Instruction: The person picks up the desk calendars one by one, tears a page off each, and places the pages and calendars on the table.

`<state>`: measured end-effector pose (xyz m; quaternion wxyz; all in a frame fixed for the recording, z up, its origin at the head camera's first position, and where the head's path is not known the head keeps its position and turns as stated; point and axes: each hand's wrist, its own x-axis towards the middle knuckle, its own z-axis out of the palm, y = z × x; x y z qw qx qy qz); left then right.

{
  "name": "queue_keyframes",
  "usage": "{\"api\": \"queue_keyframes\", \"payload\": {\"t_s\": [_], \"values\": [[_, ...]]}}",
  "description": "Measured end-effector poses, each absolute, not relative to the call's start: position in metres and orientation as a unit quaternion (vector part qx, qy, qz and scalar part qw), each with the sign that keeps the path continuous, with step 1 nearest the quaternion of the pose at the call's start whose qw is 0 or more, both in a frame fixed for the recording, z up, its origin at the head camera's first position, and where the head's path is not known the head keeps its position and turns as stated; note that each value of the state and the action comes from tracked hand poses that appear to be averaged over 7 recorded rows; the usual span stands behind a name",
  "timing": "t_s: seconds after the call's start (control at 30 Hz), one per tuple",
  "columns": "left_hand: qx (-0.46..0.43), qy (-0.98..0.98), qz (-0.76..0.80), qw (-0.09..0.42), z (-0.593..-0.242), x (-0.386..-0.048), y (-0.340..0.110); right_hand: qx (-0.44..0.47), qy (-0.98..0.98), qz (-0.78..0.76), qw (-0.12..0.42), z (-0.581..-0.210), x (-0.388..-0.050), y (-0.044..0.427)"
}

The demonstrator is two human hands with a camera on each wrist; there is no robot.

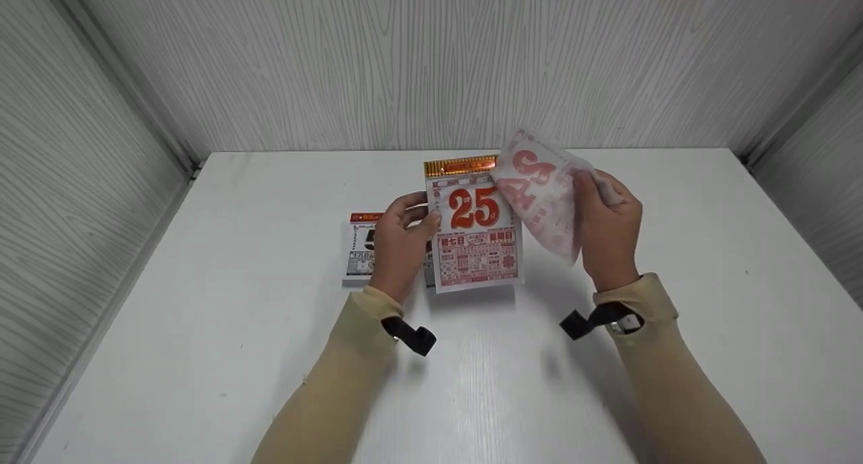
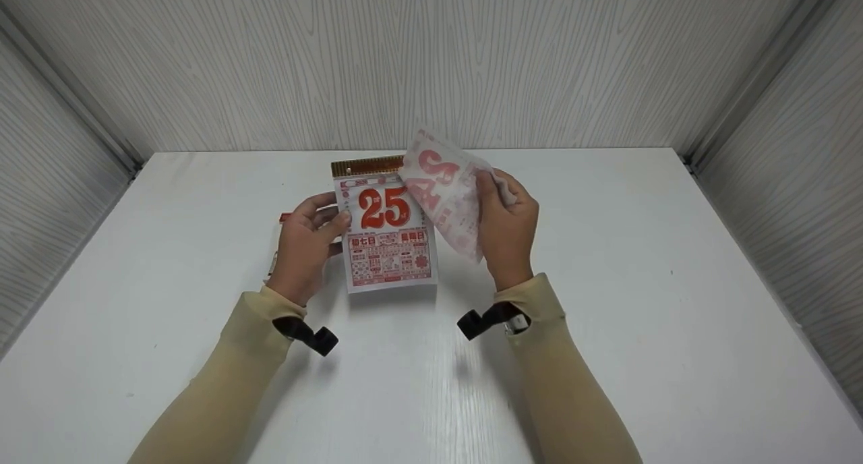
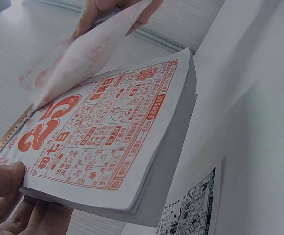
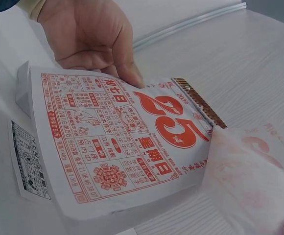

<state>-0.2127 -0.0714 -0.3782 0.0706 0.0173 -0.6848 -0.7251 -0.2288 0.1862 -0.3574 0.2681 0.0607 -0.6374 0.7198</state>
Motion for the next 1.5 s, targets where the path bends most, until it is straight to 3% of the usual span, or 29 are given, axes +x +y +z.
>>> {"api": "queue_keyframes", "payload": {"t_s": [1.5], "values": [[0.025,-0.692,-0.719,0.065,-0.3777,-0.2143,-0.0716,0.001,-0.566,0.762,0.314,-0.3528,-0.235,0.1955]]}}
